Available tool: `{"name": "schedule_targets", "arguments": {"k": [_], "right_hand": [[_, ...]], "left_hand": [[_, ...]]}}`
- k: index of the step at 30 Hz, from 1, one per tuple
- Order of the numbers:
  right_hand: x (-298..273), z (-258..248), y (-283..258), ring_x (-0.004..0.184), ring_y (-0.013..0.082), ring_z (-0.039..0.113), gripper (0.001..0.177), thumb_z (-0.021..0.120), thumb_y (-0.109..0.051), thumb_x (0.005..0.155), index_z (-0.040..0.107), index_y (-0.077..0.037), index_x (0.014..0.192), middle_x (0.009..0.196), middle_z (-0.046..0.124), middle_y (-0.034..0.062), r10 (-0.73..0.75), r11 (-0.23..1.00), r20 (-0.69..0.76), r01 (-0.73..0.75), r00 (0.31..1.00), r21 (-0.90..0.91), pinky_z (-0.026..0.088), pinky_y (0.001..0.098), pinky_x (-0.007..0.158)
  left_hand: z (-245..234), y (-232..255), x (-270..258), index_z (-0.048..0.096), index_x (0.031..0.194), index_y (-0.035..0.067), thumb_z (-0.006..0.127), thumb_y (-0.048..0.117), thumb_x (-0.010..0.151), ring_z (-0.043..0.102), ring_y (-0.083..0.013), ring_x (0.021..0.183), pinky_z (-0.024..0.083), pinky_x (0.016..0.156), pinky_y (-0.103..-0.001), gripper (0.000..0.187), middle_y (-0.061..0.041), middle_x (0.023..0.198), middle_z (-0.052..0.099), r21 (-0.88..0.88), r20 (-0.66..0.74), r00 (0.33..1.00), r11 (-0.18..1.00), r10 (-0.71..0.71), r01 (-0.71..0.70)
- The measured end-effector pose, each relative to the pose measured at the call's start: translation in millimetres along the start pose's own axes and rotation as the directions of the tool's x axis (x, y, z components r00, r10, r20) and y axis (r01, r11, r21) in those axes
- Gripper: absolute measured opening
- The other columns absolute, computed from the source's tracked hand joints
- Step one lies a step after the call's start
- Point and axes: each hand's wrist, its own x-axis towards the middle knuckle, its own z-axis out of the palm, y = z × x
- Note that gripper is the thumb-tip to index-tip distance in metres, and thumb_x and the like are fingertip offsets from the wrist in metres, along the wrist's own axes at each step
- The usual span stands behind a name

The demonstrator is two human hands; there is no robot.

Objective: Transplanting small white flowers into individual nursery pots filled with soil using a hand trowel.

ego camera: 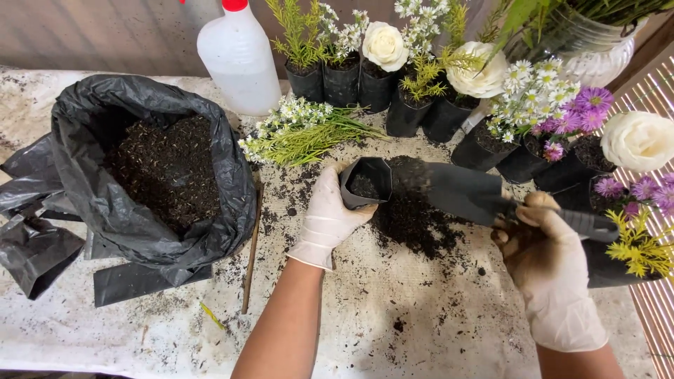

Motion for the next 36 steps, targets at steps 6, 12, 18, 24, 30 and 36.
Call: {"name": "schedule_targets", "arguments": {"k": [6, 12, 18, 24, 30, 36], "right_hand": [[-11, 58, -3, 0.068, 0.0191, 0.073, 0.023, 0.072, 0.004, 0.084, 0.073, -0.019, 0.084, 0.090, 0.075, 0.0086, -0.230, 0.924, 0.449, 0.339, 0.863, -0.179, 0.057, 0.0193, 0.050], [-24, 64, -3, 0.123, 0.0249, 0.069, 0.034, 0.068, 0.015, 0.079, 0.065, -0.016, 0.092, 0.123, 0.070, 0.0113, -0.520, 0.602, 0.608, 0.762, 0.601, -0.238, 0.060, 0.0395, 0.116], [49, -6, 36, 0.127, 0.0258, 0.064, 0.035, 0.062, 0.019, 0.089, 0.062, -0.012, 0.104, 0.133, 0.065, 0.0134, -0.577, 0.557, 0.542, 0.780, 0.610, -0.286, 0.059, 0.0365, 0.107], [27, -26, 53, 0.084, 0.0230, 0.071, 0.025, 0.063, 0.010, 0.087, 0.057, -0.014, 0.092, 0.136, 0.064, 0.0175, -0.390, 0.837, 0.256, 0.456, 0.885, -0.302, 0.061, 0.0258, 0.075], [28, -56, 62, 0.099, 0.0255, 0.071, 0.026, 0.059, 0.005, 0.089, 0.057, -0.021, 0.083, 0.138, 0.063, 0.0101, -0.060, 0.993, 0.020, 0.061, 0.998, -0.098, 0.063, 0.0197, 0.073], [22, -39, 54, 0.114, 0.0277, 0.074, 0.026, 0.059, 0.008, 0.088, 0.058, -0.018, 0.088, 0.116, 0.071, 0.0014, 0.172, 0.977, -0.129, -0.152, 0.977, 0.151, 0.067, 0.0235, 0.071]], "left_hand": [[-1, 0, -1, 0.054, 0.123, 0.005, 0.092, 0.030, 0.061, 0.065, -0.0238, 0.108, 0.053, 0.096, -0.034, 0.077, -0.011, 0.117, 0.065, -0.060, 0.004, 1.000, 0.998, -0.020, 0.020], [3, -7, 1, 0.055, 0.124, 0.007, 0.094, 0.037, 0.058, 0.064, -0.0244, 0.108, 0.054, 0.094, -0.034, 0.082, -0.009, 0.117, 0.063, 0.010, -0.025, 1.000, 1.000, -0.019, 0.019], [4, -6, 5, 0.047, 0.136, 0.001, 0.095, 0.032, 0.061, 0.062, -0.0293, 0.120, 0.049, 0.108, -0.036, 0.094, -0.015, 0.129, 0.059, -0.023, -0.052, 0.999, 1.000, 0.004, -0.005], [18, -31, 3, 0.030, 0.153, -0.001, 0.090, 0.037, 0.076, 0.050, -0.0360, 0.136, 0.040, 0.120, -0.045, 0.104, -0.023, 0.144, 0.047, 0.015, -0.126, 0.950, 0.958, 0.287, -0.287], [32, -29, 2, 0.034, 0.150, 0.002, 0.090, 0.018, 0.071, 0.050, -0.0311, 0.136, 0.039, 0.122, -0.040, 0.099, -0.019, 0.145, 0.043, -0.189, -0.164, 0.954, 0.941, 0.251, -0.280], [39, -41, 4, 0.031, 0.151, 0.000, 0.099, 0.027, 0.055, 0.047, -0.0332, 0.140, 0.034, 0.123, -0.040, 0.120, -0.020, 0.147, 0.042, -0.108, -0.176, 0.962, 0.967, 0.210, -0.231]]}}
